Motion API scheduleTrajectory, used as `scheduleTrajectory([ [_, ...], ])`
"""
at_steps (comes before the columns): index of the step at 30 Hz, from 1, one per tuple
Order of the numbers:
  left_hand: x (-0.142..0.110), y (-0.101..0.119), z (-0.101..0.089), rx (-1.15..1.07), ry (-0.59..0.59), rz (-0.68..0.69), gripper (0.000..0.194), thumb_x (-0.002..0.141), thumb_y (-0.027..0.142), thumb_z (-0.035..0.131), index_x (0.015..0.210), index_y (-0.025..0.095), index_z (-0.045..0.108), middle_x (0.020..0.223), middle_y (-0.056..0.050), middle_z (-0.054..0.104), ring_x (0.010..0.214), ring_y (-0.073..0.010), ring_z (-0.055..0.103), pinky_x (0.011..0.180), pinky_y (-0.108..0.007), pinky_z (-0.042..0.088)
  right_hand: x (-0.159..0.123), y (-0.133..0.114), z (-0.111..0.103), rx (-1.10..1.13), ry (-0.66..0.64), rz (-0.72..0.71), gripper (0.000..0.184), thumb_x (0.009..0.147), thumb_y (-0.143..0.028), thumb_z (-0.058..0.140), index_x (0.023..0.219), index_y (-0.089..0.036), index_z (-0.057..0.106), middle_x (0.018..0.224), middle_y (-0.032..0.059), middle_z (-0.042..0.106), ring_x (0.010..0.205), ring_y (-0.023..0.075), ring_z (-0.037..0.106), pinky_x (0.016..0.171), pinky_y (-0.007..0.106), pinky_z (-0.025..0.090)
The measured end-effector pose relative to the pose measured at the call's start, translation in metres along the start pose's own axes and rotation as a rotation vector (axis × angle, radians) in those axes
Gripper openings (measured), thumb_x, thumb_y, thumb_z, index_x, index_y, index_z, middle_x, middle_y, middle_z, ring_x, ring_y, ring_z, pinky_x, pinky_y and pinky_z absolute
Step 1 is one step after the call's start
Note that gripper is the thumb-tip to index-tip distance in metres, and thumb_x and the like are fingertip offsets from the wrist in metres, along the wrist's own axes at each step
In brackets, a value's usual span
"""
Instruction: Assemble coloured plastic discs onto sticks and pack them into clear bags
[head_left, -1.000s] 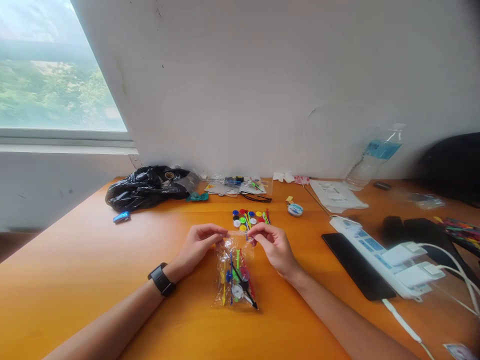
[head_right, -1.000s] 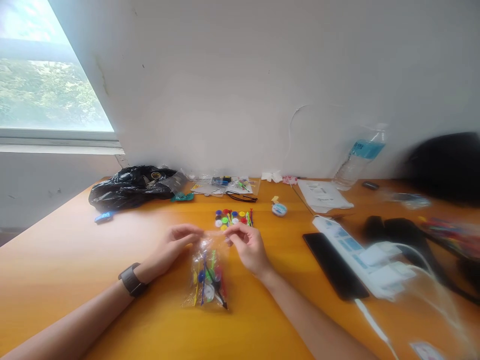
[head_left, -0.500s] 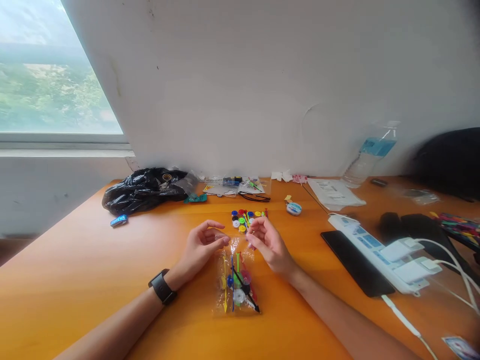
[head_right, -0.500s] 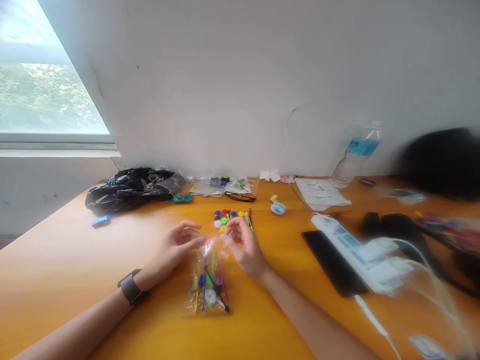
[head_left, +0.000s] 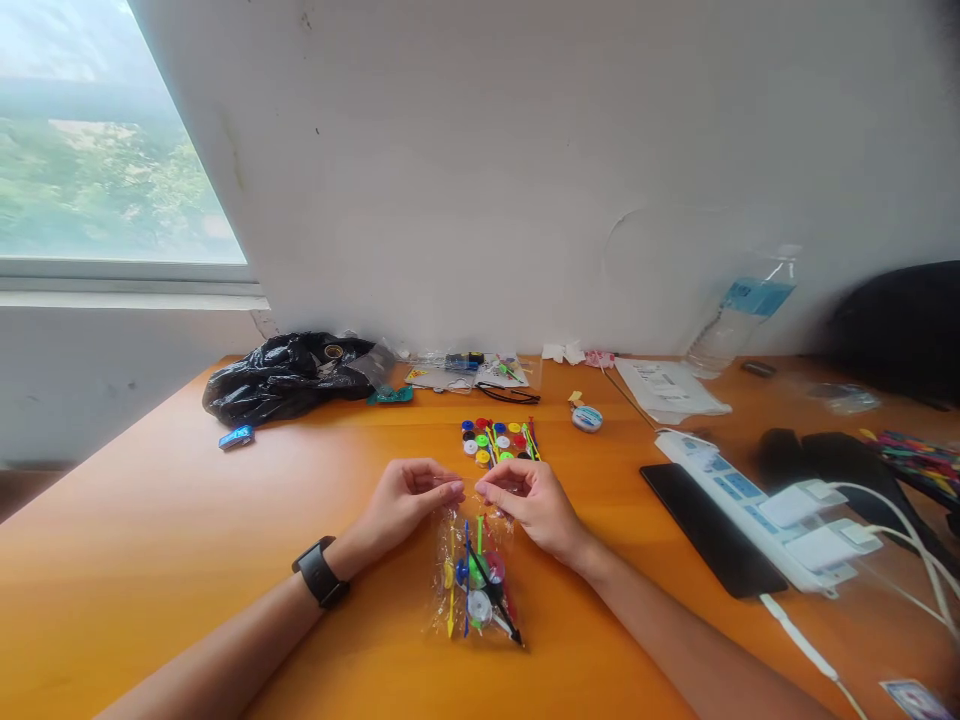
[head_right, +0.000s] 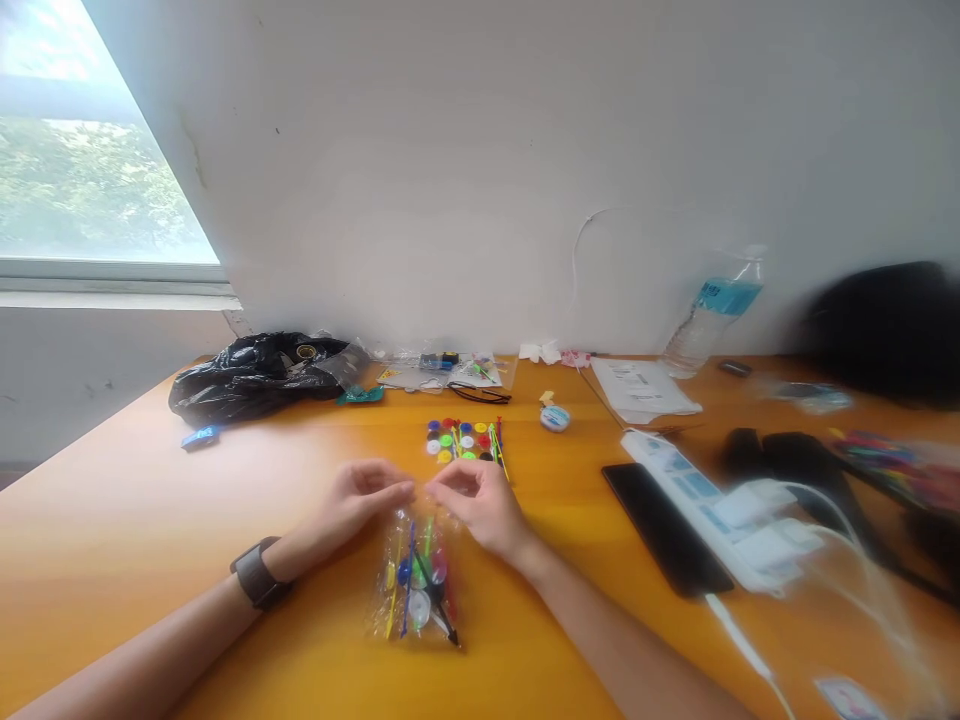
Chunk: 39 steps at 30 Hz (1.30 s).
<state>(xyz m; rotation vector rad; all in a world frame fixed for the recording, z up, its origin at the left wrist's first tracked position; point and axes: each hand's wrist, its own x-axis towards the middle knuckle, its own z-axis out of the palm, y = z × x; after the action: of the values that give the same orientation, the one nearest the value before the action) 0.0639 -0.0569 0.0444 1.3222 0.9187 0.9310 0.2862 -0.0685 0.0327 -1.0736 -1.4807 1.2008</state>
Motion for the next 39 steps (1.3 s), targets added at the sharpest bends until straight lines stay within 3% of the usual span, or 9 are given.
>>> scheduleTrajectory([
  [8,0.010,0.001,-0.016,-0.011,-0.063,-0.006,0.036,0.082,0.049,0.088,0.082,0.014,0.076,0.082,-0.008,0.081,0.072,-0.0168,0.072,0.067,-0.025,0.054,0.004,0.000,-0.007,0.191,0.091,0.087,0.029,0.074,-0.044,0.092,0.086,-0.020,0.084,0.075,0.0051,0.076,0.061,0.0148,0.060,0.057,0.028,0.048],
  [14,0.009,-0.001,-0.019,-0.036,0.001,-0.025,0.039,0.082,0.045,0.088,0.107,0.016,0.081,0.099,-0.011,0.084,0.091,-0.0231,0.077,0.080,-0.031,0.060,0.006,0.001,-0.009,0.251,0.111,0.077,0.016,0.077,-0.032,0.084,0.088,-0.022,0.088,0.074,0.0055,0.077,0.063,0.0157,0.059,0.060,0.029,0.048],
  [19,0.008,-0.001,-0.018,-0.012,0.061,-0.016,0.031,0.080,0.044,0.087,0.095,0.017,0.084,0.103,-0.011,0.083,0.091,-0.0221,0.075,0.080,-0.030,0.060,0.003,-0.001,-0.009,0.104,0.088,-0.099,0.017,0.086,-0.025,0.072,0.088,-0.025,0.088,0.080,0.0046,0.074,0.070,0.0174,0.061,0.067,0.032,0.050],
  [24,0.005,0.002,-0.011,0.013,0.089,0.021,0.033,0.079,0.044,0.090,0.083,0.015,0.075,0.081,-0.006,0.079,0.073,-0.0169,0.071,0.070,-0.026,0.056,-0.004,-0.006,-0.008,-0.126,0.026,-0.260,0.020,0.093,-0.023,0.063,0.089,-0.023,0.083,0.090,0.0067,0.073,0.083,0.0215,0.066,0.076,0.034,0.052],
  [27,0.003,0.000,-0.005,-0.009,0.091,0.067,0.035,0.076,0.041,0.093,0.085,0.016,0.071,0.080,-0.004,0.078,0.073,-0.0163,0.071,0.070,-0.025,0.057,-0.007,-0.006,-0.005,-0.098,0.034,-0.211,0.008,0.095,-0.029,0.066,0.097,-0.024,0.072,0.092,0.0044,0.070,0.086,0.0213,0.066,0.078,0.033,0.053],
  [30,0.001,-0.005,0.000,-0.007,0.049,0.113,0.039,0.079,0.042,0.091,0.102,0.015,0.075,0.084,-0.006,0.080,0.076,-0.0180,0.074,0.073,-0.027,0.059,-0.007,-0.004,-0.001,-0.083,0.023,-0.125,0.019,0.098,-0.040,0.069,0.108,-0.024,0.068,0.097,0.0041,0.070,0.089,0.0212,0.066,0.079,0.032,0.054],
  [35,-0.003,-0.010,0.007,0.085,0.031,0.196,0.038,0.085,0.044,0.086,0.108,0.014,0.080,0.096,-0.010,0.083,0.087,-0.0226,0.077,0.080,-0.031,0.061,-0.006,0.000,0.005,-0.167,-0.077,-0.077,0.029,0.099,-0.046,0.068,0.089,-0.019,0.074,0.080,0.0024,0.068,0.076,0.0174,0.061,0.071,0.029,0.049],
  [39,-0.003,-0.005,0.005,0.155,-0.007,0.129,0.036,0.089,0.046,0.082,0.103,0.013,0.083,0.095,-0.010,0.083,0.082,-0.0202,0.073,0.074,-0.027,0.056,-0.005,0.001,0.002,-0.196,-0.081,-0.087,0.033,0.098,-0.046,0.070,0.083,-0.017,0.074,0.074,0.0007,0.065,0.069,0.0144,0.056,0.067,0.027,0.046],
])
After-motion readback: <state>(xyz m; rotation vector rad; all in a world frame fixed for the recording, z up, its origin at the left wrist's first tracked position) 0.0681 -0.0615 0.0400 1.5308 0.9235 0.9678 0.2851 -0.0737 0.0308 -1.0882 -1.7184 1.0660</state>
